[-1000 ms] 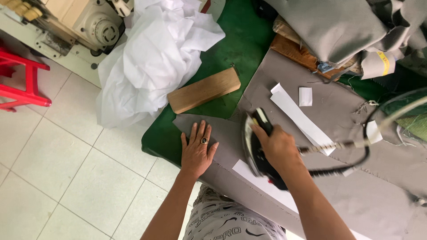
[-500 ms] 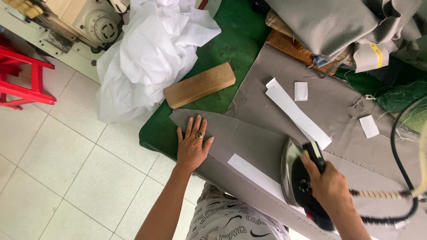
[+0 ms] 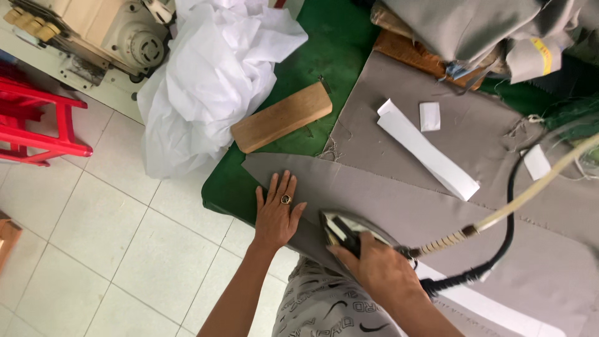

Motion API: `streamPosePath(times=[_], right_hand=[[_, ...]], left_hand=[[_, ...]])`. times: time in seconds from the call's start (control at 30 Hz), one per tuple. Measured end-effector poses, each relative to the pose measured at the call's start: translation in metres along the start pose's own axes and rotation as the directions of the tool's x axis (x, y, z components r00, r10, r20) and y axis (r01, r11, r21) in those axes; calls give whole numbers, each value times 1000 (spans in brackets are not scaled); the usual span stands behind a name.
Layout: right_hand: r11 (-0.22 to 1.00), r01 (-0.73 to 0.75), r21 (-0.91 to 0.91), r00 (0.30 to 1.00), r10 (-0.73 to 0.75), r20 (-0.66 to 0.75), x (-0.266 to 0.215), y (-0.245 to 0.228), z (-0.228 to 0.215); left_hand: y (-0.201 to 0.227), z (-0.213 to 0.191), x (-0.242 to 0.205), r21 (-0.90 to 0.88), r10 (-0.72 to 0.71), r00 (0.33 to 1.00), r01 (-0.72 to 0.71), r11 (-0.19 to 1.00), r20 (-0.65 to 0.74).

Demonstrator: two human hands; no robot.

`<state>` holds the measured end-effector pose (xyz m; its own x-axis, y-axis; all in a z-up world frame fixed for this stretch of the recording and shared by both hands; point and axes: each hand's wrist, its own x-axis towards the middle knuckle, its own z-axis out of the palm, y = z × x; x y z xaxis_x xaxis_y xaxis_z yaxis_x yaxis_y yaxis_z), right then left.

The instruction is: The person irons a large piece of gray fabric on a green worktable using a steam iron. They smooth the fabric with their left hand while moving the iron with their right hand, then place and press a white strip onto the fabric.

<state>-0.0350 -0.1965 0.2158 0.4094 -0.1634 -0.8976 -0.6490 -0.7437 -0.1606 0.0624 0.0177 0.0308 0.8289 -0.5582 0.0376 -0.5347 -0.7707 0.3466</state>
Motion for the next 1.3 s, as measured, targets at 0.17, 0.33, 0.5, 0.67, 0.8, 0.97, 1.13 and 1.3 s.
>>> streamPosePath(times=[0.17,0.33,0.5,0.67,0.8,0.97,1.13,1.3], right_hand=[[997,48,54,994,-43,-99,13,-24,-7],[999,33,39,994,-28,-107,21,-25,-2],[996,40,76,993,-31,-111,19,-23,-3],[994,105,26,973,-98,-210,27,-16,9],[990,138,23,959,-127,-255,27,-15,9],[987,152,51,961,-136,-239,25,-15,7],[986,151,71,964,-131,-231,19,-16,4],[985,164,44,956,-148,-253,24,-14,9]], left_hand=[[-6,1,4,-4,-32,999,32,999,12],[-7,6,5,-39,-67,997,66,997,-27],[-4,10,6,-7,-84,995,84,996,-53],[0,8,6,77,-53,992,62,995,-114],[-1,9,6,76,-61,994,68,995,-88],[-3,11,6,97,-64,995,71,993,-71],[-4,12,6,63,-80,996,83,995,-49],[-2,12,6,47,-53,993,58,997,-107]])
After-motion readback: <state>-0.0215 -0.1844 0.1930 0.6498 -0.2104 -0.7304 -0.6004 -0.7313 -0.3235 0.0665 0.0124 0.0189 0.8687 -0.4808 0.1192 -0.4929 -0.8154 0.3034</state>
